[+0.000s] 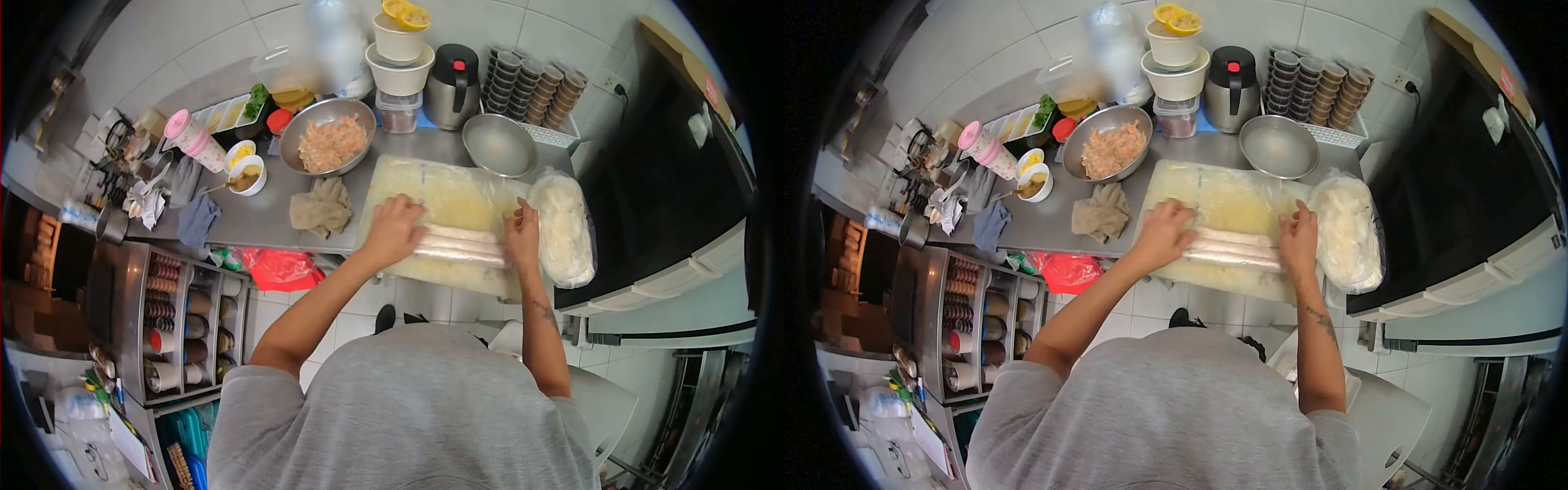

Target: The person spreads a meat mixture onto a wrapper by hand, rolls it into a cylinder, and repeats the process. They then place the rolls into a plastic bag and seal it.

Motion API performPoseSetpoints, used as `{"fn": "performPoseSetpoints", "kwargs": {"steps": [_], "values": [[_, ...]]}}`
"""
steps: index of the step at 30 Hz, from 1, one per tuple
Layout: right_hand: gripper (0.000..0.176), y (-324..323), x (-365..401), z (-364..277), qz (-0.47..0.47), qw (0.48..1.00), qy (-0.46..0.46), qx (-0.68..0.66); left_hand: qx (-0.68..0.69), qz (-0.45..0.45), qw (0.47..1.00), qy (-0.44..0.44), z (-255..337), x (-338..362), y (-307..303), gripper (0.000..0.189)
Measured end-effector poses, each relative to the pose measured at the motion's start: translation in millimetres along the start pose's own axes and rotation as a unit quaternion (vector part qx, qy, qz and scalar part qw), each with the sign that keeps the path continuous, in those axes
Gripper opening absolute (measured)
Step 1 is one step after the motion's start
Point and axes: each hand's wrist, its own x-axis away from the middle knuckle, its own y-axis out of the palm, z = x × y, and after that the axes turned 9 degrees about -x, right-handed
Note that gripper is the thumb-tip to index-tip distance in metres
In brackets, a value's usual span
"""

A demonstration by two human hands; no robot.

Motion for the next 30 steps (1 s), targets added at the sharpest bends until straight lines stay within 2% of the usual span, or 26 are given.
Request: {"fn": "performPoseSetpoints", "kwargs": {"steps": [2,5,7,8,11,14,17,20,23,25,26,28,30], "values": [[0.031,0,-17,28,-0.01,0.997,-0.011,0.076,0.027,-0.058,0.996,0.066,15,-12,8,0.061],[0.013,1,-30,24,-0.043,0.989,0.071,-0.121,0.004,-0.129,0.985,0.116,33,-23,22,0.077],[0.009,-3,-32,27,-0.038,0.984,0.084,-0.155,-0.044,-0.167,0.978,0.118,42,-21,25,0.08],[0.008,-4,-33,30,-0.036,0.98,0.092,-0.173,-0.033,-0.168,0.978,0.116,42,-20,24,0.079],[0.009,-1,-31,28,0.007,0.996,0.058,-0.068,-0.008,-0.177,0.978,0.112,38,-15,22,0.077],[0.008,-1,-35,38,0.002,0.994,0.065,-0.083,-0.005,-0.175,0.978,0.114,38,-18,22,0.076],[0.006,-12,-37,41,-0.045,0.971,0.144,-0.187,-0.003,-0.182,0.976,0.121,35,-18,22,0.074],[0.006,-16,-27,22,0.075,0.984,0.112,-0.114,0.009,-0.22,0.968,0.116,37,-23,10,0.07],[0.013,-15,9,-45,-0.038,0.995,-0.058,-0.067,0.014,-0.241,0.965,0.097,33,-39,10,0.059],[0.029,2,26,-48,-0.159,0.964,-0.208,0.054,0.006,-0.222,0.973,0.07,27,-59,27,0.052],[0.036,11,34,-50,-0.173,0.959,-0.207,0.089,0.013,-0.193,0.979,0.065,22,-67,33,0.048],[0.052,22,44,-55,-0.202,0.945,-0.204,0.159,-0.051,-0.221,0.974,0.03,21,-82,34,0.049],[0.063,20,45,-61,-0.214,0.938,-0.209,0.175,-0.078,-0.238,0.968,-0.006,19,-92,32,0.051]]}}
